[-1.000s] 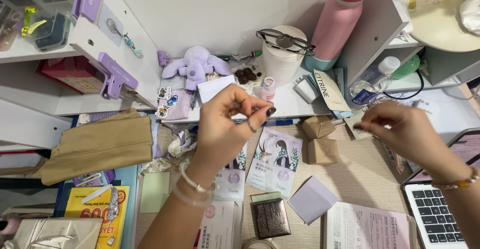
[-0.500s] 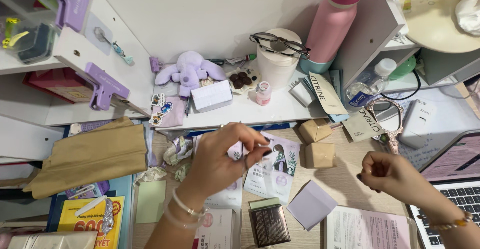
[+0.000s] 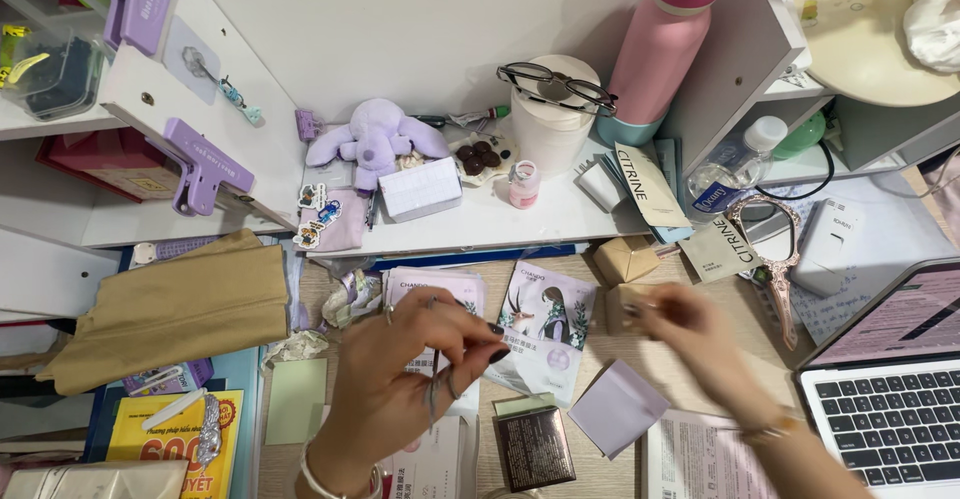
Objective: The person handles a roll of tape, then picks up and places small rectangular packets and cards on a cluttered desk. They move items around, occasionally picking up and setting down different packets and cards without completing a clear wrapping or assembly process.
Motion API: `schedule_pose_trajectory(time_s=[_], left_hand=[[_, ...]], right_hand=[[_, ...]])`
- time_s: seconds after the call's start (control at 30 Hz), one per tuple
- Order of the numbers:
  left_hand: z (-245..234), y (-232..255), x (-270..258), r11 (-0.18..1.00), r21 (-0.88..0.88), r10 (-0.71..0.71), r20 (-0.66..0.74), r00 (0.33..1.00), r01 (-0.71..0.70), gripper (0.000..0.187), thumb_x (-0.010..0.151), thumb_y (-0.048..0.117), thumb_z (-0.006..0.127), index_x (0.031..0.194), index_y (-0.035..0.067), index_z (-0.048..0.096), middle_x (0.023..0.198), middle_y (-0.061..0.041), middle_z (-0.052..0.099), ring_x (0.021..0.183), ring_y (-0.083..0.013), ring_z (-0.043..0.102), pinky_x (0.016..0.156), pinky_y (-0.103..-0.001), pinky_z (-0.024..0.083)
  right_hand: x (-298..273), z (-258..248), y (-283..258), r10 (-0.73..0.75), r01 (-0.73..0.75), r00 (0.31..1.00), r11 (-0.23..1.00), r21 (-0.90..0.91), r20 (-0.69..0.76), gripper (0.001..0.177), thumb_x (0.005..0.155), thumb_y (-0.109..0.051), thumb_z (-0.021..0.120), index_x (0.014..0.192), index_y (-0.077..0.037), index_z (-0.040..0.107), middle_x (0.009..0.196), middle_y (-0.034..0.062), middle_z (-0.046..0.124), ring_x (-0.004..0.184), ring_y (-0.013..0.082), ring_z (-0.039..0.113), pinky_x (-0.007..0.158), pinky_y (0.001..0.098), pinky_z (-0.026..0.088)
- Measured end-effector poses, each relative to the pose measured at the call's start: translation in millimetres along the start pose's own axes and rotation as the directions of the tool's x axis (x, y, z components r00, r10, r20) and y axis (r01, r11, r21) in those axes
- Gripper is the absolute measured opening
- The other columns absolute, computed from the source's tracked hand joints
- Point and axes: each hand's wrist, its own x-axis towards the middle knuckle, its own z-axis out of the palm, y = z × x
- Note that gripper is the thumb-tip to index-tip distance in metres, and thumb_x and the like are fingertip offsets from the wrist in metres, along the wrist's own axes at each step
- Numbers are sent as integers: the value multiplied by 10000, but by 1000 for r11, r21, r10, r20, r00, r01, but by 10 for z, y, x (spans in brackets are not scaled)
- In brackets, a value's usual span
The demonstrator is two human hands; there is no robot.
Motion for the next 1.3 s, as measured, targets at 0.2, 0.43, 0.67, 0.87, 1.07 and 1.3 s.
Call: schedule_pose_trajectory(time_s=[0.2, 0.43, 0.67, 0.87, 1.07, 1.3], left_hand=[[47, -41, -107, 1000, 5, 16, 0, 1000, -16, 226, 864, 44, 832, 917, 95, 618, 825, -4, 758, 760, -163, 792, 913, -368, 595], [-7, -125, -208, 998, -38, -57, -6, 998, 57, 260, 856, 41, 837, 844, 95, 583, 847, -31, 779, 717, -161, 779, 884, -375, 586], [50, -184, -233, 994, -25, -109, 12, 994, 109, 234, 850, 52, 843, 847, 99, 614, 802, -8, 776, 715, -151, 781, 862, -372, 593], [86, -146, -223, 995, -27, -96, 19, 995, 97, 272, 846, 59, 850, 837, 107, 582, 825, -13, 783, 778, -163, 797, 895, -373, 580], [-4, -127, -251, 995, -18, -96, 1, 995, 96, 281, 843, 43, 848, 832, 106, 574, 858, -29, 796, 757, -167, 791, 897, -376, 580], [92, -238, -227, 980, -133, -150, -13, 989, 147, 220, 870, 52, 825, 865, 76, 606, 881, -41, 790, 761, -143, 748, 718, -299, 580]], right_hand=[[953, 1249, 264, 303, -246, 948, 505, 828, 97, 199, 965, -67, 629, 1158, -25, 650, 982, 78, 719, 846, 138, 677, 754, 252, 547], [1151, 1474, 394, 259, -133, 961, 735, 665, -95, 67, 977, -58, 658, 1011, -10, 690, 835, 27, 696, 676, 117, 550, 596, 233, 483], [592, 1088, -341, -296, 164, 900, 910, -381, -320, 350, 831, -102, 812, 1141, -33, 665, 992, 136, 633, 736, 153, 599, 606, 273, 549], [805, 1040, -529, -796, 431, 606, 337, -837, -8, 472, 607, -124, 832, 1056, -68, 700, 1159, 207, 657, 914, 359, 636, 770, 420, 545], [1053, 902, -345, -716, 506, 690, 377, -776, 103, 225, 792, -55, 748, 1017, -67, 759, 979, 110, 740, 910, 271, 691, 803, 384, 569], [930, 778, -526, -359, 249, 911, 870, -425, -203, 125, 893, -106, 762, 997, -54, 808, 815, 101, 745, 661, 150, 641, 578, 297, 520]])
